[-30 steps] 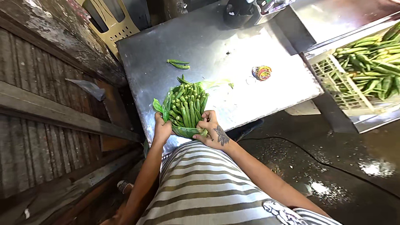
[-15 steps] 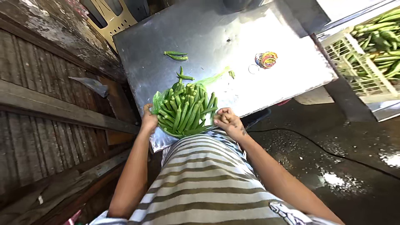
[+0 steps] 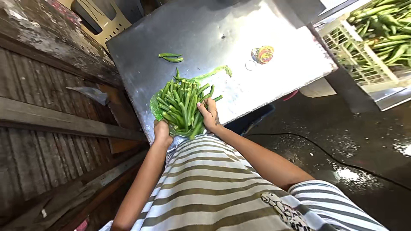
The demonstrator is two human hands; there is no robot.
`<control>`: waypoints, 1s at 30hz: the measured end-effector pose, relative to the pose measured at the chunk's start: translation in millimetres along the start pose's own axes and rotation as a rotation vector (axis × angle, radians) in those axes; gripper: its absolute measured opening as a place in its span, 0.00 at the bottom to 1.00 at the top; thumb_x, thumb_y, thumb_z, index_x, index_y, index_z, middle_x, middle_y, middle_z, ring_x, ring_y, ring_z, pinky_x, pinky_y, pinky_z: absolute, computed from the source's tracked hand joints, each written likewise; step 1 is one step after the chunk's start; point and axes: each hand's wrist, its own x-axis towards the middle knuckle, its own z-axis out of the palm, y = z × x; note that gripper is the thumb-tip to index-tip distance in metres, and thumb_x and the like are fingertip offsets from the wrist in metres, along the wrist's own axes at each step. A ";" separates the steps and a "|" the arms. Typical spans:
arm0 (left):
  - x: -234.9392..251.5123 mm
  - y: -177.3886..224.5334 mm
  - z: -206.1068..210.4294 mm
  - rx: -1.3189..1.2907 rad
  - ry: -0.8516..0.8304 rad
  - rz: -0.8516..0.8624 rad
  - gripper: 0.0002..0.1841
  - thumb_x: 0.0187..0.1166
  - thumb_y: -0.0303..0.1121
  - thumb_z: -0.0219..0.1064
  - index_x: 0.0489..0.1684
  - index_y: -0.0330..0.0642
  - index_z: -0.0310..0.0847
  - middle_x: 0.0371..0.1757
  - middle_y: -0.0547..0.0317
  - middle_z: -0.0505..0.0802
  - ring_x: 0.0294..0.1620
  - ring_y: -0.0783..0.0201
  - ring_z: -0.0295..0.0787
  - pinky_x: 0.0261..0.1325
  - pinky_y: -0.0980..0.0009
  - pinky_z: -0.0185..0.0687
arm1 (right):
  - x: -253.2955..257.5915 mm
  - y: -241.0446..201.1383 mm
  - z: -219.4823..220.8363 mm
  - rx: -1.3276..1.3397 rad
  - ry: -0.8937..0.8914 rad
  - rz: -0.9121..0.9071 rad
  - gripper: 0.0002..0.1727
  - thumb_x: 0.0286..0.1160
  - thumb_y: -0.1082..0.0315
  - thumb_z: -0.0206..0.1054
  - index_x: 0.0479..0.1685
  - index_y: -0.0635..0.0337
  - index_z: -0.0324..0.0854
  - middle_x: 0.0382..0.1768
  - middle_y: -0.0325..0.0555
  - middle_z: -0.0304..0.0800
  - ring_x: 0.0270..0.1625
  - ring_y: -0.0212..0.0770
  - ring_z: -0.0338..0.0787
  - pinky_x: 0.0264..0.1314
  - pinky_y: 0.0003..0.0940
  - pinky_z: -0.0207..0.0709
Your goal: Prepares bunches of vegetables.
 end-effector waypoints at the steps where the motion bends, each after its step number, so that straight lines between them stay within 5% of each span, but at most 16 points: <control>1: -7.8 9.1 6.2 -0.043 -0.017 -0.040 0.17 0.85 0.25 0.50 0.71 0.37 0.66 0.51 0.36 0.88 0.45 0.45 0.90 0.41 0.46 0.88 | 9.5 -7.8 0.8 0.105 0.005 0.084 0.22 0.81 0.44 0.60 0.49 0.55 0.79 0.51 0.52 0.79 0.58 0.49 0.80 0.59 0.52 0.75; 5: -38.6 54.8 33.5 -0.196 -0.094 -0.075 0.14 0.80 0.21 0.50 0.60 0.34 0.71 0.48 0.41 0.88 0.38 0.51 0.90 0.35 0.55 0.89 | 54.2 -37.8 -12.0 0.449 -0.051 0.305 0.32 0.88 0.37 0.49 0.66 0.59 0.74 0.51 0.50 0.87 0.52 0.43 0.89 0.55 0.48 0.86; 8: -50.2 91.4 59.6 -0.317 -0.184 -0.023 0.16 0.80 0.22 0.49 0.64 0.34 0.70 0.54 0.39 0.88 0.46 0.47 0.92 0.45 0.48 0.90 | 73.9 -66.1 -29.3 0.675 -0.099 0.463 0.40 0.87 0.30 0.38 0.68 0.54 0.78 0.50 0.49 0.92 0.52 0.45 0.92 0.54 0.50 0.88; 11: -42.8 116.5 82.6 -0.276 -0.414 0.063 0.15 0.88 0.36 0.51 0.62 0.35 0.72 0.55 0.41 0.88 0.53 0.47 0.90 0.60 0.46 0.87 | 79.8 -85.7 -51.3 0.696 -0.080 0.601 0.48 0.77 0.19 0.33 0.73 0.46 0.76 0.52 0.53 0.92 0.49 0.52 0.93 0.44 0.56 0.87; 14: -11.1 128.5 91.5 0.328 -0.509 0.489 0.19 0.86 0.31 0.51 0.72 0.34 0.73 0.67 0.45 0.85 0.61 0.54 0.90 0.65 0.54 0.87 | 81.0 -86.8 -69.1 0.668 -0.012 0.588 0.44 0.79 0.20 0.32 0.76 0.39 0.70 0.59 0.53 0.89 0.52 0.56 0.92 0.44 0.59 0.86; 16: 9.1 130.9 89.8 0.884 -0.252 0.843 0.26 0.71 0.34 0.70 0.73 0.46 0.79 0.71 0.44 0.82 0.65 0.50 0.85 0.62 0.51 0.86 | 85.2 -76.0 -76.6 0.579 0.018 0.513 0.39 0.81 0.24 0.43 0.83 0.38 0.65 0.66 0.55 0.84 0.53 0.57 0.90 0.45 0.58 0.85; 17: 18.5 128.1 86.9 1.049 -0.115 0.921 0.33 0.66 0.41 0.75 0.77 0.53 0.77 0.73 0.38 0.78 0.69 0.40 0.78 0.63 0.42 0.81 | 88.1 -69.7 -79.4 0.528 0.012 0.455 0.38 0.82 0.29 0.51 0.85 0.39 0.61 0.68 0.53 0.81 0.53 0.55 0.90 0.46 0.56 0.87; 19: 39.7 116.7 77.1 1.202 0.019 0.839 0.45 0.64 0.52 0.79 0.88 0.63 0.64 0.81 0.28 0.68 0.73 0.26 0.72 0.63 0.31 0.77 | 90.1 -64.7 -80.6 0.395 0.001 0.367 0.39 0.79 0.39 0.66 0.86 0.40 0.57 0.69 0.53 0.80 0.50 0.53 0.91 0.43 0.53 0.87; 21: 56.7 98.0 61.9 1.184 0.013 0.637 0.51 0.67 0.61 0.78 0.93 0.58 0.54 0.84 0.20 0.64 0.72 0.21 0.74 0.63 0.26 0.77 | 86.1 -58.4 -78.1 0.148 0.015 0.259 0.50 0.65 0.44 0.79 0.89 0.40 0.55 0.77 0.59 0.74 0.58 0.58 0.87 0.47 0.58 0.85; 23: 67.2 72.5 41.8 1.068 0.008 0.549 0.52 0.68 0.65 0.75 0.92 0.53 0.53 0.81 0.23 0.70 0.71 0.25 0.78 0.63 0.27 0.77 | 76.0 -53.1 -70.2 -0.098 0.069 0.108 0.62 0.56 0.44 0.85 0.93 0.45 0.49 0.79 0.67 0.66 0.58 0.60 0.86 0.51 0.59 0.84; 25: 70.8 50.5 24.6 0.867 -0.035 0.532 0.48 0.72 0.59 0.75 0.91 0.52 0.54 0.80 0.35 0.76 0.74 0.39 0.79 0.71 0.37 0.78 | 59.8 -41.8 -59.7 -0.204 0.127 -0.076 0.68 0.50 0.44 0.88 0.94 0.52 0.45 0.75 0.65 0.67 0.45 0.46 0.91 0.43 0.43 0.91; 26: 70.2 41.8 18.7 0.738 -0.078 0.509 0.46 0.75 0.54 0.74 0.91 0.51 0.52 0.79 0.41 0.78 0.74 0.48 0.81 0.72 0.44 0.81 | 50.6 -33.5 -54.6 -0.218 0.145 -0.165 0.68 0.48 0.45 0.89 0.93 0.55 0.47 0.74 0.64 0.68 0.48 0.44 0.91 0.47 0.40 0.91; 28: 63.4 25.5 15.6 0.446 -0.101 0.404 0.38 0.84 0.47 0.69 0.90 0.51 0.50 0.69 0.41 0.85 0.57 0.52 0.92 0.55 0.51 0.92 | 35.8 -16.0 -47.7 -0.250 0.131 -0.271 0.61 0.50 0.51 0.88 0.87 0.64 0.56 0.73 0.66 0.71 0.57 0.49 0.87 0.59 0.43 0.86; 30: 57.8 16.5 16.5 0.221 -0.131 0.311 0.31 0.91 0.44 0.59 0.88 0.50 0.48 0.67 0.42 0.84 0.57 0.51 0.91 0.56 0.51 0.90 | 32.0 -7.0 -46.3 -0.323 0.065 -0.311 0.39 0.57 0.61 0.84 0.71 0.68 0.74 0.67 0.70 0.76 0.64 0.61 0.84 0.66 0.53 0.83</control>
